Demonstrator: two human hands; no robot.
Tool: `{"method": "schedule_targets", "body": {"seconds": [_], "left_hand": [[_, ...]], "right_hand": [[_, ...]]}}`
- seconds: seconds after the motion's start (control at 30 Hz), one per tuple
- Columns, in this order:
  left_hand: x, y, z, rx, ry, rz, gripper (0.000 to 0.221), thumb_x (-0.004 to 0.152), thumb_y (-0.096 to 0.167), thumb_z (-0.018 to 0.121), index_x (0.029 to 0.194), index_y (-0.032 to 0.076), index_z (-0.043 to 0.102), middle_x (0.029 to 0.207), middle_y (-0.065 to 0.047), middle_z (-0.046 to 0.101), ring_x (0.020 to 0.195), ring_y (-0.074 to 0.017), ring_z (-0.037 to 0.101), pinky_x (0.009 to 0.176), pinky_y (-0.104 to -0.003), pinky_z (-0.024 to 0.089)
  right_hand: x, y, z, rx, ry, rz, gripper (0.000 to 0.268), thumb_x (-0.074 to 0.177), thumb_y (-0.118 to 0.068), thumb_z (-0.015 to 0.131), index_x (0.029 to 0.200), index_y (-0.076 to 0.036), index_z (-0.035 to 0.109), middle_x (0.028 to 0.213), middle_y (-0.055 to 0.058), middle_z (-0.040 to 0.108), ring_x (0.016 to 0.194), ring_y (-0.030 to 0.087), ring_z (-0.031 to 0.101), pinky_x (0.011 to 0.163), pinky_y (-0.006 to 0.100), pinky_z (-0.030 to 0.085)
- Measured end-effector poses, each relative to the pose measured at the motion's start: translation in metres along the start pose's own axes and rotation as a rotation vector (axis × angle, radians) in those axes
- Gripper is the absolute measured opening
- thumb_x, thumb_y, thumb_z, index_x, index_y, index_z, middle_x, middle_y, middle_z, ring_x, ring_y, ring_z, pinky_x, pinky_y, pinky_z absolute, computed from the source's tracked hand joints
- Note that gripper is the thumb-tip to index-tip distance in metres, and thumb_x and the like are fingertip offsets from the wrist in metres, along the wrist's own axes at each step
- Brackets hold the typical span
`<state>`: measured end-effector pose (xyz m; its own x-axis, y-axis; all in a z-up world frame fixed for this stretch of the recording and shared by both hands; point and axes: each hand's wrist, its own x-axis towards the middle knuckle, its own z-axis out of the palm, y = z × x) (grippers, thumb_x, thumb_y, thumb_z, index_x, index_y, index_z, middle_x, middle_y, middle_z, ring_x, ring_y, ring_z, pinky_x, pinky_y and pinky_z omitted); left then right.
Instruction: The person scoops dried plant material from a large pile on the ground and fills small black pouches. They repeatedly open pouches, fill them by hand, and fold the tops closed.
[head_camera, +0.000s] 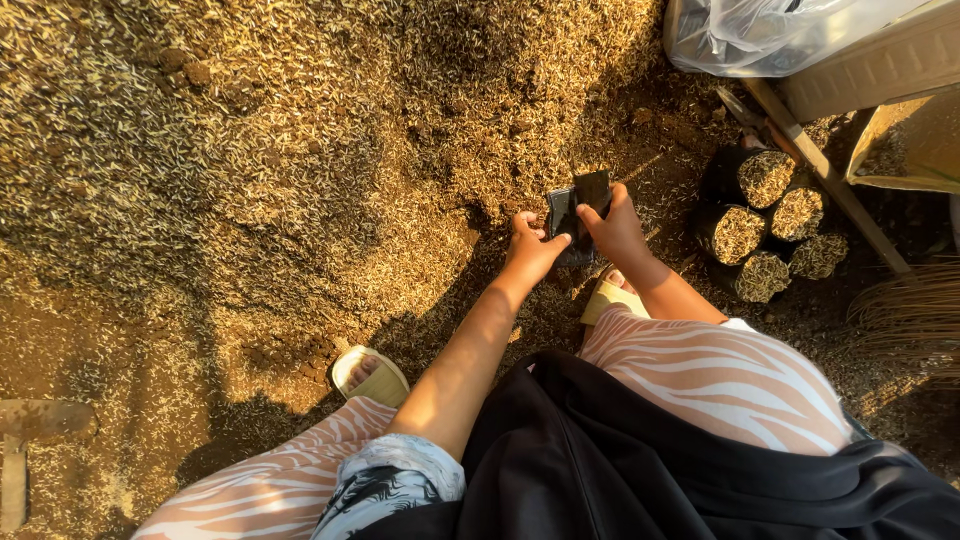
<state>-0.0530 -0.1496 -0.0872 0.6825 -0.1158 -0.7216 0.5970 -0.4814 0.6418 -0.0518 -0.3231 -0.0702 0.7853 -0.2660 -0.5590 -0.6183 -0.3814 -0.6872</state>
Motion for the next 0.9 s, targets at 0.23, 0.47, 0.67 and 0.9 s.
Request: {"method": "schedule_targets", "body": {"seconds": [0.23, 0.47, 0.67, 0.9], "left_hand": [[-0.001, 0.001, -0.001, -0.116, -0.016, -0.043, 0.090, 0.080, 0.044, 0.077, 0.144, 0.005, 0.027, 0.134, -0.026, 0.054, 0.119, -0.0330, 0.060, 0.098, -0.041, 0.051], [-0.015, 0.009, -0.031, -0.373, -0.138, -0.099, 0.060, 0.084, 0.036, 0.075, 0.128, 0.002, 0.052, 0.117, -0.021, 0.069, 0.112, -0.0307, 0.068, 0.101, -0.043, 0.052], [-0.015, 0.014, -0.077, -0.587, -0.159, -0.048, 0.042, 0.083, 0.035, 0.075, 0.116, 0.011, 0.061, 0.120, -0.013, 0.068, 0.122, -0.0292, 0.061, 0.113, -0.052, 0.044], [-0.005, 0.024, -0.127, -0.668, -0.066, -0.008, 0.055, 0.081, 0.038, 0.078, 0.123, 0.012, 0.055, 0.138, -0.016, 0.061, 0.139, -0.0355, 0.047, 0.116, -0.065, 0.024]], "right_hand": [[-0.006, 0.004, 0.004, 0.272, -0.174, 0.078, 0.047, 0.093, -0.014, 0.069, 0.132, -0.006, 0.044, 0.109, 0.012, 0.061, 0.094, 0.020, 0.061, 0.081, 0.036, 0.052], [-0.022, -0.020, -0.026, 0.430, -0.557, -0.038, 0.042, 0.095, -0.011, 0.065, 0.134, -0.008, 0.051, 0.119, 0.009, 0.065, 0.111, 0.020, 0.063, 0.101, 0.034, 0.050], [-0.008, -0.035, -0.070, -0.079, -0.728, -0.114, 0.028, 0.098, -0.013, 0.056, 0.120, -0.013, 0.073, 0.124, 0.005, 0.074, 0.118, 0.020, 0.067, 0.109, 0.036, 0.049], [-0.005, -0.020, -0.048, -0.645, -0.735, -0.347, 0.043, 0.089, 0.007, 0.048, 0.112, -0.015, 0.077, 0.124, 0.004, 0.074, 0.117, 0.023, 0.068, 0.108, 0.036, 0.051]]}}
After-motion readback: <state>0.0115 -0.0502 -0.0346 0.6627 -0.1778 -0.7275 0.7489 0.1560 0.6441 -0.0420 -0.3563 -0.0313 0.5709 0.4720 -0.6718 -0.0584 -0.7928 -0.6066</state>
